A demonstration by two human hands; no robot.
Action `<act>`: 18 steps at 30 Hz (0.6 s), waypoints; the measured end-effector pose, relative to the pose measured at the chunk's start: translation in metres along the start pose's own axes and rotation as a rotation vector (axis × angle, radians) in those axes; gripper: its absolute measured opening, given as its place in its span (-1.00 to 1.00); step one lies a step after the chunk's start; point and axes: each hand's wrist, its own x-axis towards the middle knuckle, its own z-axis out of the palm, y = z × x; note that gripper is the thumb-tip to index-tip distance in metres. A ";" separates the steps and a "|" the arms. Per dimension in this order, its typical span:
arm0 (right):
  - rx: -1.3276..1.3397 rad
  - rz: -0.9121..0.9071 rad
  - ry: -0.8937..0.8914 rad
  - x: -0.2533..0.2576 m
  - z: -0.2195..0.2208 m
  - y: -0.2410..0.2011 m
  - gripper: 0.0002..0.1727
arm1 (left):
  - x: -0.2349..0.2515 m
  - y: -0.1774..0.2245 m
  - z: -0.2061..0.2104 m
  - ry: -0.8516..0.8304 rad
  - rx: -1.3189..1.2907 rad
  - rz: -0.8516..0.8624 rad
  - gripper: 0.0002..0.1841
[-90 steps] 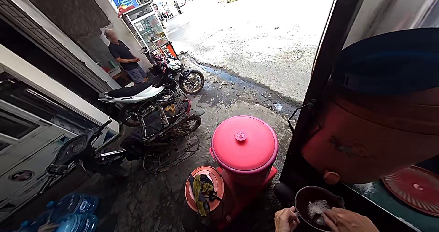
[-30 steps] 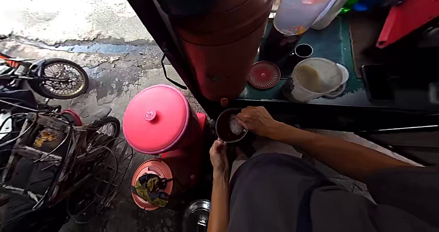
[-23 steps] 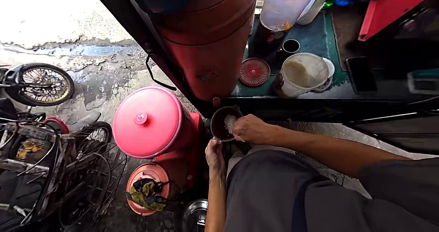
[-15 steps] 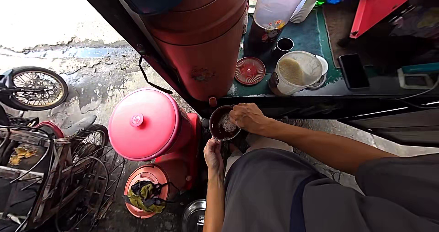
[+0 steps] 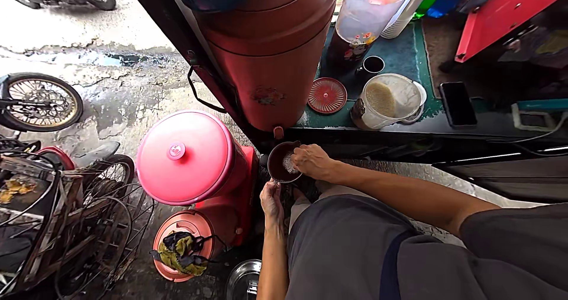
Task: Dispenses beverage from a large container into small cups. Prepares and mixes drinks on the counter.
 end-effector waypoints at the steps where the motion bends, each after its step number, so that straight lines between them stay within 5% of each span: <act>1: 0.001 -0.042 -0.076 0.000 -0.002 -0.003 -0.67 | 0.002 -0.001 -0.001 0.006 -0.001 -0.001 -0.74; 4: -0.007 -0.169 -0.104 0.004 0.000 -0.001 -0.65 | 0.011 -0.003 -0.005 0.021 0.001 -0.009 -0.74; 12: -0.136 -0.267 0.386 0.025 -0.020 0.011 -0.72 | 0.040 -0.011 -0.009 0.071 0.044 -0.012 -0.73; 18: -0.032 -0.228 0.397 0.042 -0.012 0.010 -0.75 | 0.058 -0.013 -0.008 0.065 0.082 0.002 -0.75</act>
